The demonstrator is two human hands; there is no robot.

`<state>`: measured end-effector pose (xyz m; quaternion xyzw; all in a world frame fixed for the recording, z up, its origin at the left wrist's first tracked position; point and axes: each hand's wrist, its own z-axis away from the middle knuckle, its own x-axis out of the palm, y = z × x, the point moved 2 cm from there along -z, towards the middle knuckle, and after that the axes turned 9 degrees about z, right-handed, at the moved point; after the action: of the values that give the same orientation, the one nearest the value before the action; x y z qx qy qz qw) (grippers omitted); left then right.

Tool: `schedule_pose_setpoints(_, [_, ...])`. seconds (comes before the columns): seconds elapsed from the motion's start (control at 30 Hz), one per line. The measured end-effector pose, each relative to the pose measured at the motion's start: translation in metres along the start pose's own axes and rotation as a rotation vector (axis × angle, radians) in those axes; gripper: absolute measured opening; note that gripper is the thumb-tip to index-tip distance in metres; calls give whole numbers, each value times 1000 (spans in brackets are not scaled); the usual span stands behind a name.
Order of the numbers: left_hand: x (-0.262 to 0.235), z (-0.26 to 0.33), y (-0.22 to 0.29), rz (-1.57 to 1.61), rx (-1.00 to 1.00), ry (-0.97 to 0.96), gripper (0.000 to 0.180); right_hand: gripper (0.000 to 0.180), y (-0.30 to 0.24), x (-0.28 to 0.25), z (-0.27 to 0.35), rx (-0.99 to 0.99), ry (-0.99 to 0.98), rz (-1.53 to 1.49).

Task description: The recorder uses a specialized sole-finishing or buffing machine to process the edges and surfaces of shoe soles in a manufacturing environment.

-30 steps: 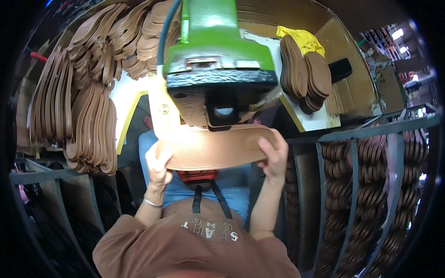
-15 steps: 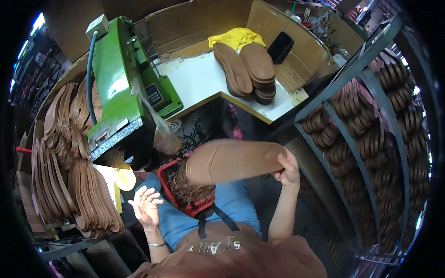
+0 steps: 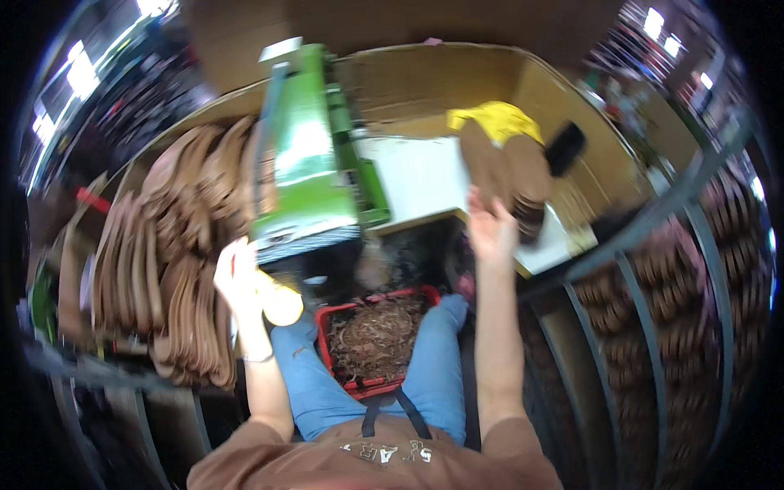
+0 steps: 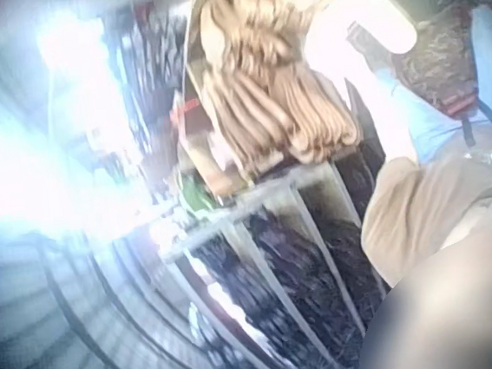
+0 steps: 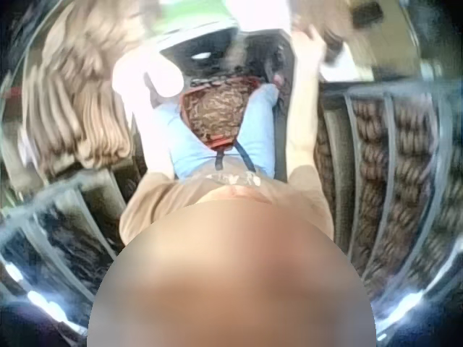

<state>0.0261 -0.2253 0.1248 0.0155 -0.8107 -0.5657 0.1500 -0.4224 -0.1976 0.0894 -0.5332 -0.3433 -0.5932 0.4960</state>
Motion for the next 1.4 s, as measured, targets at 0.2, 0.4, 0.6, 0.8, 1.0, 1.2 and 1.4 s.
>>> schedule_pose_setpoints(0.2, [38, -102, 26, -469, 560, 82, 30, 33, 13, 9, 41, -64, -36, 304])
schedule_pose_setpoints(0.4, [98, -161, -9, -1090, 278, 10, 58, 21, 35, -16, 87, -92, -11, 447])
schedule_pose_setpoints(0.6, [34, -136, 3, -693, 489, 19, 47, 20, 61, -76, 113, 109, 165, 394])
schedule_pose_setpoints(0.8, [-51, 15, 101, 75, 308, 59, 59, 22, 128, -99, 150, 327, 78, 614])
schedule_pose_setpoints(1.0, [-99, 115, 70, 254, 51, -135, 80, 84, 182, -87, 183, 686, -243, 527])
schedule_pose_setpoints(1.2, [-4, 160, 22, 755, -548, -313, 67, 50, 139, -118, 240, 594, -109, 1082])
schedule_pose_setpoints(1.4, [74, 167, 10, 54, -520, -634, 30, 53, 144, -156, 274, 506, 56, 1136])
